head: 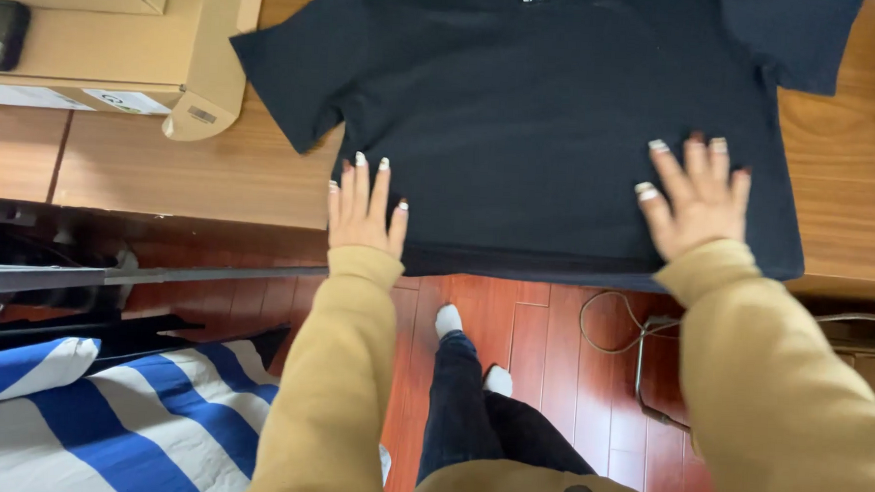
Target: Folding a black t-shirt, hanging it on a rack, and then placing a white t-shirt into a plastic shipping bag.
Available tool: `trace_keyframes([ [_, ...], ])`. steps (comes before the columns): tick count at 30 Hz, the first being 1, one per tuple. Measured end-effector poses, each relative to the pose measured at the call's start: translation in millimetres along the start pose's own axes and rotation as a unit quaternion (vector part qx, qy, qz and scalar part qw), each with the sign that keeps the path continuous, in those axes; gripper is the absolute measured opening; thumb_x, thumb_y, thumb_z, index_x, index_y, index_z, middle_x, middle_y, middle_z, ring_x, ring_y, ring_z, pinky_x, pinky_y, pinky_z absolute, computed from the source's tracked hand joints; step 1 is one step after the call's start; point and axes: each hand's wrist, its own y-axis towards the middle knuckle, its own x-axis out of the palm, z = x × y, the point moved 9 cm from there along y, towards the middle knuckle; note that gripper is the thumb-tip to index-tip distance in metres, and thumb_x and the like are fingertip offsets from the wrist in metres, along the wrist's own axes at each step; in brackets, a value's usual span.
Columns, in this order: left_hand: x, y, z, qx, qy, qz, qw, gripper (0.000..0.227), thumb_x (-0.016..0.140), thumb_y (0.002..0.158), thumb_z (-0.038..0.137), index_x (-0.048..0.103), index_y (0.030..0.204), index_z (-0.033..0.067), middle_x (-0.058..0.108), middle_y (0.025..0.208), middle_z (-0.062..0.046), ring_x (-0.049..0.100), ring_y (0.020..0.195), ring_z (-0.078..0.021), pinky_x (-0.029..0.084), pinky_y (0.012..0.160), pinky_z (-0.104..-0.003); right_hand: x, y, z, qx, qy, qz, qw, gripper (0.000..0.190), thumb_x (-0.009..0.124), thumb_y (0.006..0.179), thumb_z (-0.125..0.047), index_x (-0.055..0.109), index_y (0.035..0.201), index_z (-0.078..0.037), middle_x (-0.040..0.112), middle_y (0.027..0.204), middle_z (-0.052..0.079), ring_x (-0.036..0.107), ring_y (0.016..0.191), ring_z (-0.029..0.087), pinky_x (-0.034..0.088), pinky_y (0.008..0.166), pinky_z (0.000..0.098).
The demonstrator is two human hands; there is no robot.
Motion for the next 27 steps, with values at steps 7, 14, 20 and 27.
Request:
trace_keyframes([
  [7, 22.4, -3.7, -42.5, -0.102, 0.029, -0.155, 0.982, 0.05, 0.027, 0.092, 0.036, 0.024, 0.139, 0.0191, 0.015, 0.146, -0.005, 0.016, 0.133, -0.0253, 0.006, 0.107, -0.049, 8.2, -8.8, 76.0, 0.18, 0.098, -0.189, 0.96, 0.06, 0.024, 0.085, -0.048, 0.017, 0.14, -0.023, 0.006, 0.147, 0.012, 0.001, 0.134, 0.026, 0.0, 0.104, 0.0525],
  [14, 29.1, 50.0, 49.7, 0.058, 0.028, -0.085, 0.994, 0.066, 0.06, 0.077, 0.035, 0.036, 0.131, 0.0059, 0.022, 0.138, -0.025, 0.026, 0.126, -0.0432, 0.022, 0.101, -0.055, 32.0, 37.8, 20.9, 0.034, 0.088, -0.199, 0.976, 0.065, 0.033, 0.083, -0.046, 0.021, 0.14, -0.018, 0.019, 0.14, 0.028, 0.01, 0.13, 0.044, 0.016, 0.095, 0.0602],
  [20, 69.8, 86.6, 63.3, 0.107, -0.046, -0.11, 0.987, 0.052, 0.04, 0.09, 0.039, 0.03, 0.137, 0.0204, 0.021, 0.144, -0.01, 0.015, 0.134, -0.0256, 0.011, 0.109, -0.047, 23.5, 81.2, -76.2, -0.192, 0.09, -0.079, 0.974, 0.055, 0.038, 0.086, -0.037, 0.029, 0.138, -0.019, 0.021, 0.143, 0.02, 0.018, 0.132, 0.039, 0.018, 0.098, 0.0618],
  [27, 74.9, 117.3, -20.4, 0.008, -0.013, -0.048, 0.999, 0.053, 0.042, 0.088, 0.042, 0.032, 0.136, 0.0223, 0.028, 0.142, -0.01, 0.027, 0.131, -0.0236, 0.021, 0.108, -0.038, 48.2, 116.2, 14.6, -0.066, 0.06, -0.056, 0.994, 0.055, 0.038, 0.085, -0.04, 0.033, 0.137, -0.021, 0.025, 0.145, 0.015, 0.018, 0.135, 0.029, 0.017, 0.099, 0.059],
])
